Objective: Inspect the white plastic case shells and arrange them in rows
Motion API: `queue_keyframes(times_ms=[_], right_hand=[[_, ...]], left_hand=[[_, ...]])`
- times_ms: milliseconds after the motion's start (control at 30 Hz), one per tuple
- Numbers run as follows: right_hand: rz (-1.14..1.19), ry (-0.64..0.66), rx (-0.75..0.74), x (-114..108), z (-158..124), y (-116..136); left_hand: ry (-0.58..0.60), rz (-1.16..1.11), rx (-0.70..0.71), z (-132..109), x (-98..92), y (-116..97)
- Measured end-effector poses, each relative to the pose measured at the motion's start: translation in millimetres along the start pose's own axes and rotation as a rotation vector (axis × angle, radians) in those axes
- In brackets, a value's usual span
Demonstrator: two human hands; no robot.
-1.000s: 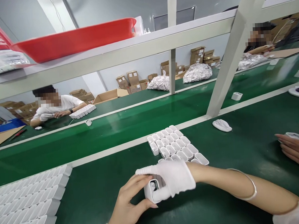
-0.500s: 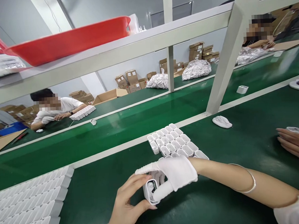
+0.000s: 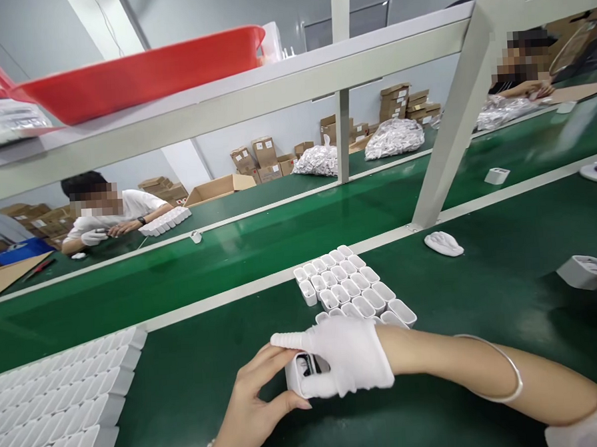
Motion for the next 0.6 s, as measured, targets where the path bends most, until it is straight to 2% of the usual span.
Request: queue_keyframes(times_ms=[100, 167, 600], right_hand=[[0.327, 0.128, 0.036, -13.1, -0.7, -6.1], [0.439, 0.137, 0.059, -18.5, -1.0, -8.3], [0.485, 0.051, 0.094, -2.3, 3.9, -5.6]], left_hand=[[-0.021, -0.038, -0.021, -2.1, -2.4, 1.9], [-0.028, -0.037, -0.019, -3.4, -3.7, 3.9], [-0.077, 0.051, 0.061, -0.3, -0.4, -1.6]])
Point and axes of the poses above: each hand's wrist, its own z-axis towards the middle knuckle, its own x-axis out of the palm, y = z × x, the point moved 1 cm from there along z, towards the middle knuckle, and after that the axes turned 14 degrees about -y, right-handed, at the moved point
